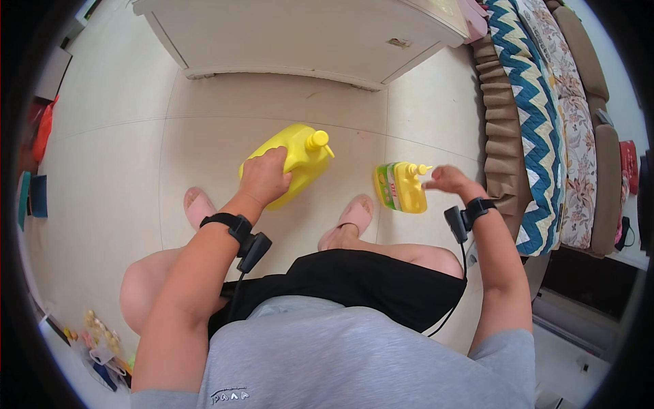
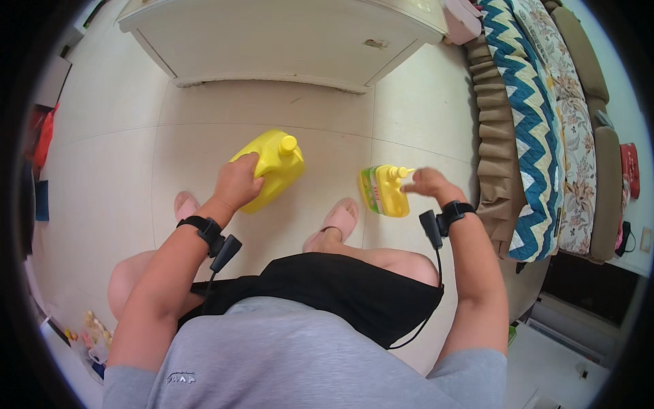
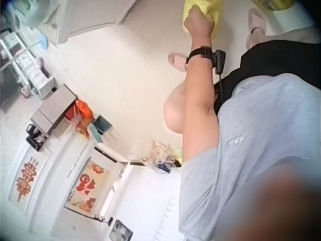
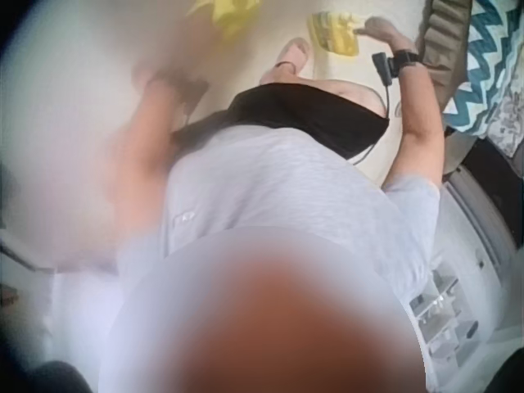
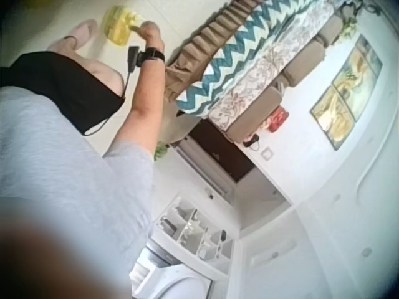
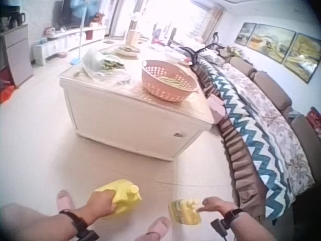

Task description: The person is assembling or checking pump dispensers on yellow detergent bottles while seated.

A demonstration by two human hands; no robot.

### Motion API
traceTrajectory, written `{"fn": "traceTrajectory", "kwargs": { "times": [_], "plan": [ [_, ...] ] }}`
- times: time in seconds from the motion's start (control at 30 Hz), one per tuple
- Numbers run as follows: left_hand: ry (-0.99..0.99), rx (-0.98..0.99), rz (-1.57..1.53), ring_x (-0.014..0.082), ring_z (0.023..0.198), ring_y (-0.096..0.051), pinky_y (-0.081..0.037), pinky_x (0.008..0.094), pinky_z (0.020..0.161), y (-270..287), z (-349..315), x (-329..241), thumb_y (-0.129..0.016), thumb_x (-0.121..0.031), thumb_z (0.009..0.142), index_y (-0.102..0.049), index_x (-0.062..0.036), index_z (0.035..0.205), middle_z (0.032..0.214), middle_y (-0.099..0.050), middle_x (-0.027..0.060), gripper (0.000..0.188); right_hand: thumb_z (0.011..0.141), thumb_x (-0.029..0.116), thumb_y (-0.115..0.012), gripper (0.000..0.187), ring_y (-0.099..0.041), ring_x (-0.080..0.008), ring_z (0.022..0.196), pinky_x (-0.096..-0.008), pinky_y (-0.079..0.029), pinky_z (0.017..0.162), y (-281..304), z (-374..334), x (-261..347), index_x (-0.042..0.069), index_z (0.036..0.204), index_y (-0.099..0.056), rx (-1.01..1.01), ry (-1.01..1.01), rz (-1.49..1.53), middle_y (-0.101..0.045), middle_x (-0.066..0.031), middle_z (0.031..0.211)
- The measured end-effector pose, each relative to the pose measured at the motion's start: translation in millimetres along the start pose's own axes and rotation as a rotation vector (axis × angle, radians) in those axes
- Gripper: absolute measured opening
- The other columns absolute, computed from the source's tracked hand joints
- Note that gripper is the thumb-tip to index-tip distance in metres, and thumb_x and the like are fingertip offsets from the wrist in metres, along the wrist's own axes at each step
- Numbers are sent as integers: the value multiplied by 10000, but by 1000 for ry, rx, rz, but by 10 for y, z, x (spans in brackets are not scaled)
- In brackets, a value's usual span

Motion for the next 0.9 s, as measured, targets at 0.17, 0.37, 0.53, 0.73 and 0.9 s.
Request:
{"fn": "traceTrajectory", "kwargs": {
  "times": [0.17, 0.37, 0.53, 0.73, 0.9],
  "plan": [
    [15, 12, 11, 348, 797, -619, -496, 450, 712, 2, 5, -6, -620, -185, 696, -538, -32, 876, 873, -632, 164, 250, 664, 551, -700, 535, -617, -314, 703, -406, -476, 656, -723, 72, -131, 20, 717, -669, 71, -75, 251, -640, -187, 719],
    [-4, 7, 25, 352, 808, -612, -491, 457, 713, -5, 32, -40, -616, -183, 697, -533, -34, 876, 880, -629, 161, 248, 692, 348, -679, 358, -640, -311, 740, -383, -498, 683, -689, -30, -242, 20, 834, -655, -312, -31, 556, -655, -169, 751],
    [39, 93, 61, 350, 861, -611, -491, 449, 742, 65, 17, -55, -629, -190, 717, -530, -38, 942, 931, -624, 161, 289, 733, 290, -672, 312, -640, -286, 681, -361, -495, 640, 295, -1061, 137, 17, 883, -645, -591, 184, 685, -651, -154, 724],
    [-44, 150, -41, 313, 1056, -556, -458, 389, 875, 667, -94, -387, -705, -268, 746, -525, -53, 1138, 1116, -574, 168, 481, 772, 261, -709, 323, -627, -182, 645, -299, -484, 614, 753, -2483, 855, -1, 947, -640, -1002, 345, 650, -645, -135, 728],
    [-411, 219, -860, 194, 1218, -444, -362, 340, 1013, 1745, -541, -1275, -703, -305, 817, -466, -58, 1313, 1300, -496, 93, 603, 794, 181, -723, 264, -603, -112, 673, -248, -482, 632, 659, -2914, 1282, -18, 948, -643, -1094, 504, 1017, -655, -88, 767]
  ]
}}
Point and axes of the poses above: each hand's wrist, its own z-axis towards the middle knuckle, its own y-axis out of the back of the hand, x = y × z, the point moved 1 cm from there along z, towards the middle knuckle
